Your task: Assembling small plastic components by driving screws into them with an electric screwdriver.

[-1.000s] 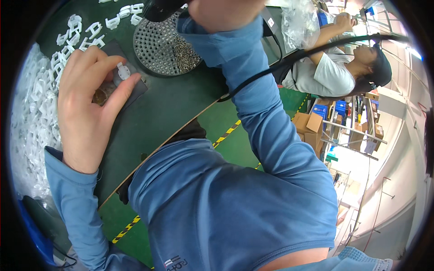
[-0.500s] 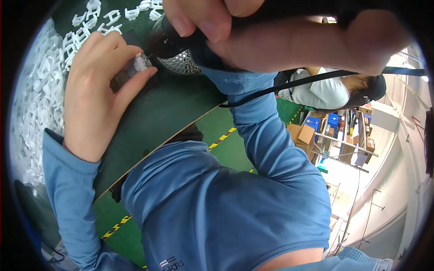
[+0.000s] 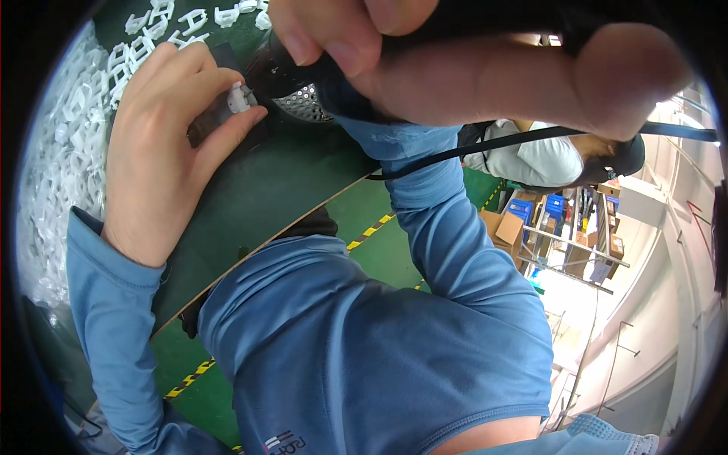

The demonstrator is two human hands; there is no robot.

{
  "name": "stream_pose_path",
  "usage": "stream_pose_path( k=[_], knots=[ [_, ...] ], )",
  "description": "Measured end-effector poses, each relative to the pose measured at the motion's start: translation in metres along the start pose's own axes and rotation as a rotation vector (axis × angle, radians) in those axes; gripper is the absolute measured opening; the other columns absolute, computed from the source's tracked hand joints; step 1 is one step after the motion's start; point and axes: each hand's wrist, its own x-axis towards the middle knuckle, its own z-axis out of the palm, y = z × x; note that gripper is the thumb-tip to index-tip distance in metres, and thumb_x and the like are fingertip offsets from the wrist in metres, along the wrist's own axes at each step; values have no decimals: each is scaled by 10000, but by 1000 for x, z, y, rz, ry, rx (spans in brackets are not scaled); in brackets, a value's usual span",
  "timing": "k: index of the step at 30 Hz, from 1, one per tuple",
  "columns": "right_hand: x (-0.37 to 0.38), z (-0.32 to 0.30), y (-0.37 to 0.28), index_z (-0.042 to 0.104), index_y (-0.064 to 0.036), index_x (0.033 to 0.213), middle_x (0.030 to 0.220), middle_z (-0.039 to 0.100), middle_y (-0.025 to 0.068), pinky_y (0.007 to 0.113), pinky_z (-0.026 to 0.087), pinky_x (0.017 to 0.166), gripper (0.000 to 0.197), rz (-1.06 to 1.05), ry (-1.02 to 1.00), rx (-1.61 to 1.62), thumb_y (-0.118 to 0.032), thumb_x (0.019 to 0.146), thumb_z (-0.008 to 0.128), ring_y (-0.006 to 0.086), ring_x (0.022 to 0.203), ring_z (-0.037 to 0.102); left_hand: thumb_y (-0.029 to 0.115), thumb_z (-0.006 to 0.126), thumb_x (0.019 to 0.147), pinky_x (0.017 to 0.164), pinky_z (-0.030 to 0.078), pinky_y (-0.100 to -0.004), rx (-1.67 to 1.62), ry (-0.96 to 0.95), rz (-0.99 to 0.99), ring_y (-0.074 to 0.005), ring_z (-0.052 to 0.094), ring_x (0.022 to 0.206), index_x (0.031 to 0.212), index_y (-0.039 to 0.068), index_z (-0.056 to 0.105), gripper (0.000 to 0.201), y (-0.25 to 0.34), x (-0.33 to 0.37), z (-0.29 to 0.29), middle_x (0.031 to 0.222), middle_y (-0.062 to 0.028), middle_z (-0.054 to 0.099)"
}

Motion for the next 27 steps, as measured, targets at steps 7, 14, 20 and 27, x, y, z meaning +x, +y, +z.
stream_pose_path(
  k=[7,14,20,27],
  knots=[
    [-1,-4,14,496,68,1265,892,644,204,336,526,672,574,6,-78,121,-261,895,786,260,736,641,47,780,772,738,434,-363,-1,-2,16,-260,499,805,1025,-5,669,282,-3,-2,3,879,-92,552],
    [7,-4,27,469,69,1324,932,647,221,350,539,705,634,8,-174,248,-261,890,793,278,778,653,63,777,779,873,471,-406,26,-23,12,-340,583,976,967,-14,680,224,-5,-1,0,1019,-139,649],
    [16,-10,46,447,70,1375,966,649,236,363,550,734,688,-21,-310,373,-261,886,799,294,814,663,62,782,775,895,472,-416,19,-29,-13,-353,591,1009,958,-14,685,221,-5,-3,1,1040,-146,656],
    [25,-25,17,431,38,1414,909,636,247,420,558,721,781,169,-482,253,-365,859,804,325,786,662,48,786,771,839,469,-393,17,-58,-32,-322,567,932,974,-19,680,239,-2,0,1,1028,-121,651]
  ],
)
